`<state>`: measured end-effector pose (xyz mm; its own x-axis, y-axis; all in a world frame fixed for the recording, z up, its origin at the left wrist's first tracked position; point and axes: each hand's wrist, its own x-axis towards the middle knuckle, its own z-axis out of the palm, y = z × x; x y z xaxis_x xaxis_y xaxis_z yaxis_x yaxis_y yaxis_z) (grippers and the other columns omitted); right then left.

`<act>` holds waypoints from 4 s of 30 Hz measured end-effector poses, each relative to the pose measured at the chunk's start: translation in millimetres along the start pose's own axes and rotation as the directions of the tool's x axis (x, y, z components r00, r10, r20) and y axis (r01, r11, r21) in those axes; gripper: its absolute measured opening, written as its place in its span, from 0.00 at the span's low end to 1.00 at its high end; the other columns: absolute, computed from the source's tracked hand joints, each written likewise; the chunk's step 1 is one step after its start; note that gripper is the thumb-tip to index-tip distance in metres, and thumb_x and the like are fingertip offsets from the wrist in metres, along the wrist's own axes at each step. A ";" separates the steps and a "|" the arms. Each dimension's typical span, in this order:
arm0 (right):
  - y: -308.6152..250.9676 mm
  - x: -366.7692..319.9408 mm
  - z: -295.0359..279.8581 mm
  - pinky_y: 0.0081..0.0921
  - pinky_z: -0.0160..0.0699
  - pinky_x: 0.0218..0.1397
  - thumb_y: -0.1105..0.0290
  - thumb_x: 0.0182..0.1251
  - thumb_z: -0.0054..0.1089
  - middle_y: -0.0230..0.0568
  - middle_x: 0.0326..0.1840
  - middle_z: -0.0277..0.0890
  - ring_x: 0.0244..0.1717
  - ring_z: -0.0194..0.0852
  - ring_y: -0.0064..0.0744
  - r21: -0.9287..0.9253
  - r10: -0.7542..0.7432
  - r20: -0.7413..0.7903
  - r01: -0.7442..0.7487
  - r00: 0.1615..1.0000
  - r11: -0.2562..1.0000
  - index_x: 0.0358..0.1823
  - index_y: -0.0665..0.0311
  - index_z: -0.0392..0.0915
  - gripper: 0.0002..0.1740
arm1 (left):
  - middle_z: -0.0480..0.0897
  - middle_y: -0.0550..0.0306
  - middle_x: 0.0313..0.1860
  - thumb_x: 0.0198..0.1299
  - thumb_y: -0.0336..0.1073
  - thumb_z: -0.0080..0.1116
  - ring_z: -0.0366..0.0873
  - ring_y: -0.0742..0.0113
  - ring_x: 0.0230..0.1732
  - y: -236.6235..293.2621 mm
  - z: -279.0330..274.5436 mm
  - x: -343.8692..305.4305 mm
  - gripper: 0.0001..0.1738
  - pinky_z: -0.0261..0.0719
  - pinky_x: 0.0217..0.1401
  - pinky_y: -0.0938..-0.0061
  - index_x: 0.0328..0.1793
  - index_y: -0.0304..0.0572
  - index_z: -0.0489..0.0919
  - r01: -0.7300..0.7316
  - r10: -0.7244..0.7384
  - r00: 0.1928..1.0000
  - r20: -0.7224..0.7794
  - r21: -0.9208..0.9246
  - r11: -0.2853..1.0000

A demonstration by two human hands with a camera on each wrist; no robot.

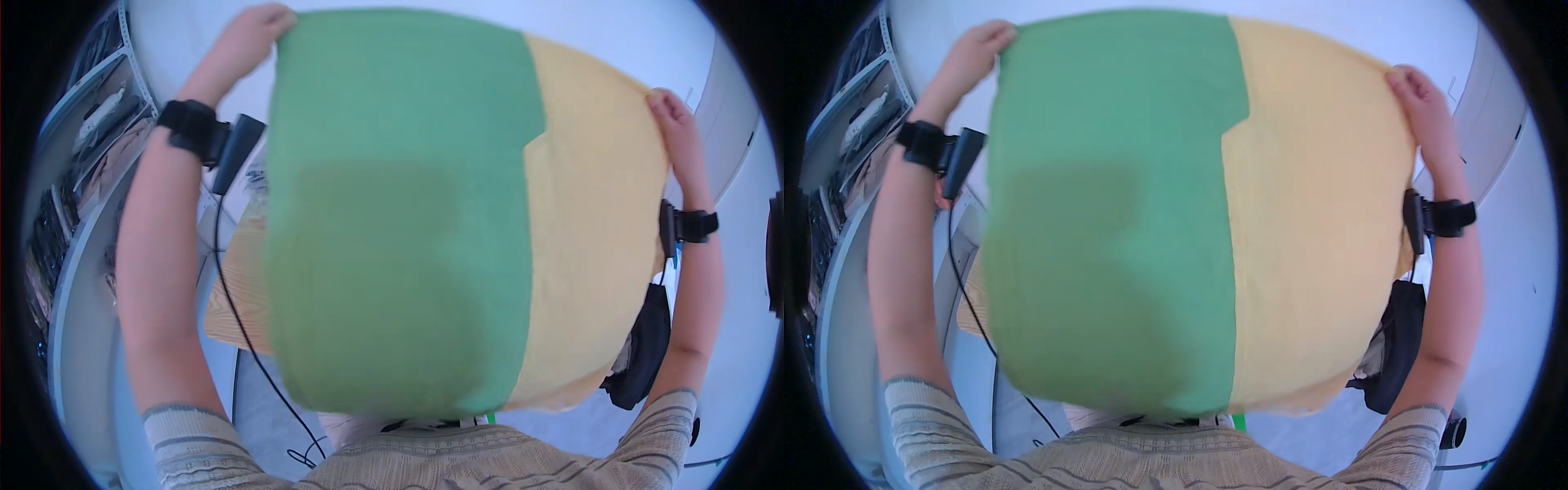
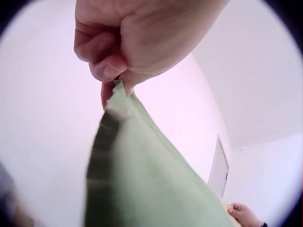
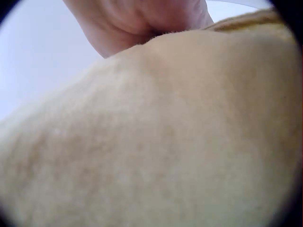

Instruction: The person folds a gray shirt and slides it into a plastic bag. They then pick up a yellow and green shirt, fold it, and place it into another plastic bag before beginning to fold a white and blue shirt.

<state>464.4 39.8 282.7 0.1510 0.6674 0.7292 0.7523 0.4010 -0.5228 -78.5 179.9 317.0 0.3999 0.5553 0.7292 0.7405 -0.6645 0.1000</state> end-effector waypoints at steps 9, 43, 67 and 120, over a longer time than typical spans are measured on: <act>144.5 11.6 96.6 0.21 0.66 0.28 0.67 0.59 0.65 0.29 0.25 0.74 0.25 0.67 0.18 -0.142 0.233 0.177 -0.210 0.956 0.967 0.38 0.68 0.78 0.12 | 0.83 0.47 0.36 0.63 0.33 0.48 0.85 0.60 0.26 -22.8 192.3 29.4 0.14 0.79 0.27 0.69 0.45 0.29 0.78 0.584 -0.495 0.811 0.312 -0.408 0.701; -12.0 -259.5 -1.5 0.22 0.72 0.52 0.71 0.69 0.54 0.37 0.43 0.77 0.44 0.75 0.25 -0.007 0.454 0.479 -0.515 0.751 0.857 0.44 0.71 0.77 0.10 | 0.81 0.60 0.44 0.67 0.28 0.50 0.77 0.75 0.46 95.2 57.1 -255.2 0.13 0.71 0.51 0.81 0.55 0.36 0.77 0.621 -0.433 0.711 0.554 -0.207 0.756; -2.4 -420.1 30.5 0.17 0.68 0.31 0.61 0.69 0.58 0.32 0.31 0.74 0.29 0.69 0.17 0.280 0.857 -0.102 -0.812 0.505 0.512 0.46 0.67 0.71 0.16 | 0.77 0.52 0.57 0.65 0.35 0.53 0.76 0.64 0.54 169.6 92.0 -443.6 0.23 0.72 0.59 0.69 0.64 0.32 0.70 0.559 -0.570 0.600 0.561 -0.804 -0.203; 49.2 -353.5 -16.2 0.20 0.73 0.40 0.81 0.60 0.50 0.38 0.33 0.78 0.35 0.75 0.25 -0.126 0.396 -0.445 -0.494 0.803 0.860 0.38 0.68 0.78 0.08 | 0.75 0.50 0.56 0.67 0.37 0.52 0.75 0.62 0.55 155.6 82.2 -420.2 0.22 0.73 0.57 0.67 0.62 0.32 0.68 0.632 -0.817 0.371 0.441 -0.765 -0.126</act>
<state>458.4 -186.5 6.3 0.7046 0.4161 0.5749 0.6532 -0.0636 -0.7545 -86.9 -115.8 -29.5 -0.2184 0.9696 -0.1099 -0.2536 0.0523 0.9659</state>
